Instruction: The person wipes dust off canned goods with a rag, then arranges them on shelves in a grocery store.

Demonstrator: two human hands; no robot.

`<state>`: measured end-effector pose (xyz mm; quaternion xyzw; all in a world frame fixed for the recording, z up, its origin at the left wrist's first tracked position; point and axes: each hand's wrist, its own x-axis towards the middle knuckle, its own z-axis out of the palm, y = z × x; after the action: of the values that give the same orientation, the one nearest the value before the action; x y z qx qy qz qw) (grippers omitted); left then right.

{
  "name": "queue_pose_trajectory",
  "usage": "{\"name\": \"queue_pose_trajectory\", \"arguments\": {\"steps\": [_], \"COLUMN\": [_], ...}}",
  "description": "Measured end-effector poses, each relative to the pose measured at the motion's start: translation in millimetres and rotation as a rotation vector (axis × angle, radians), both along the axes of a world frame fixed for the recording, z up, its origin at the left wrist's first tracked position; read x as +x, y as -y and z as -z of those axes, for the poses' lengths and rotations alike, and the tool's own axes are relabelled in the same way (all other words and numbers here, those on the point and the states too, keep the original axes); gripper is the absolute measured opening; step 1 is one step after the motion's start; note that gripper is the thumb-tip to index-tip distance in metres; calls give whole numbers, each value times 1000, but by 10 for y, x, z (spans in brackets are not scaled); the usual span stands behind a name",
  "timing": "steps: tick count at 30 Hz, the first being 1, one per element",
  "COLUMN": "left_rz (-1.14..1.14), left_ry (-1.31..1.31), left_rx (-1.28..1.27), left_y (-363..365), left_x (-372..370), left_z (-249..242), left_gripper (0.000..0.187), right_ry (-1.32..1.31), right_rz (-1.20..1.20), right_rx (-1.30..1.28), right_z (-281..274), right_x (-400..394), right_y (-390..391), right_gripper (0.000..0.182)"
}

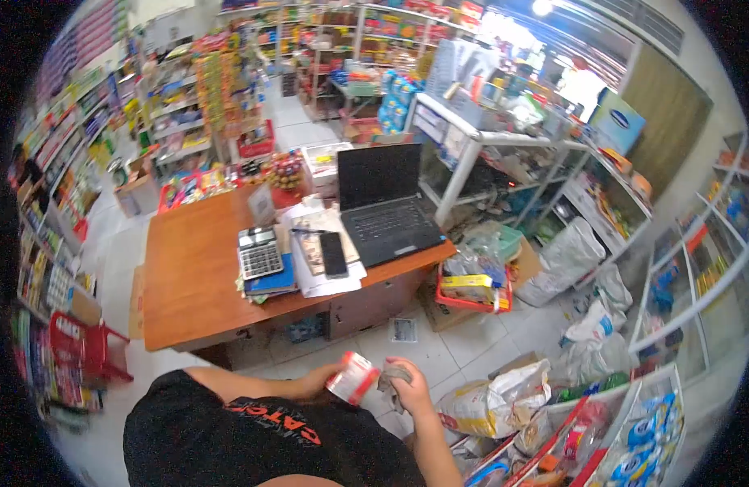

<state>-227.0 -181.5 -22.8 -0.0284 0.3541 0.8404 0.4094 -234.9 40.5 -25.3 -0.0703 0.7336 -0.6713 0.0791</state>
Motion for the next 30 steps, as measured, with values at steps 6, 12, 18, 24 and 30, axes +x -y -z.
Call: {"name": "queue_pose_trajectory", "arguments": {"steps": [6,12,18,24,30], "left_rz": [-126,-98,-73,-42,-148], "left_ry": [65,56,-13,-263,-990], "left_rx": [192,216,137,242,-487], "left_y": [-46,127,145,191,168], "left_x": [-35,-100,-111,-240,-199], "left_z": [-226,-294,-360,-404,-173], "left_gripper": [65,79,85,56,55], "right_ry": [-63,-110,-279,-232,-155], "right_rz": [-42,-159,-284,-274,-244], "right_rx": [-148,218,285,23,125], "right_z": [0,47,-357,-734,-415], "right_x": [94,33,50,66,34], "right_y": [328,406,230,93,468], "right_gripper": [57,84,91,90,86]}}
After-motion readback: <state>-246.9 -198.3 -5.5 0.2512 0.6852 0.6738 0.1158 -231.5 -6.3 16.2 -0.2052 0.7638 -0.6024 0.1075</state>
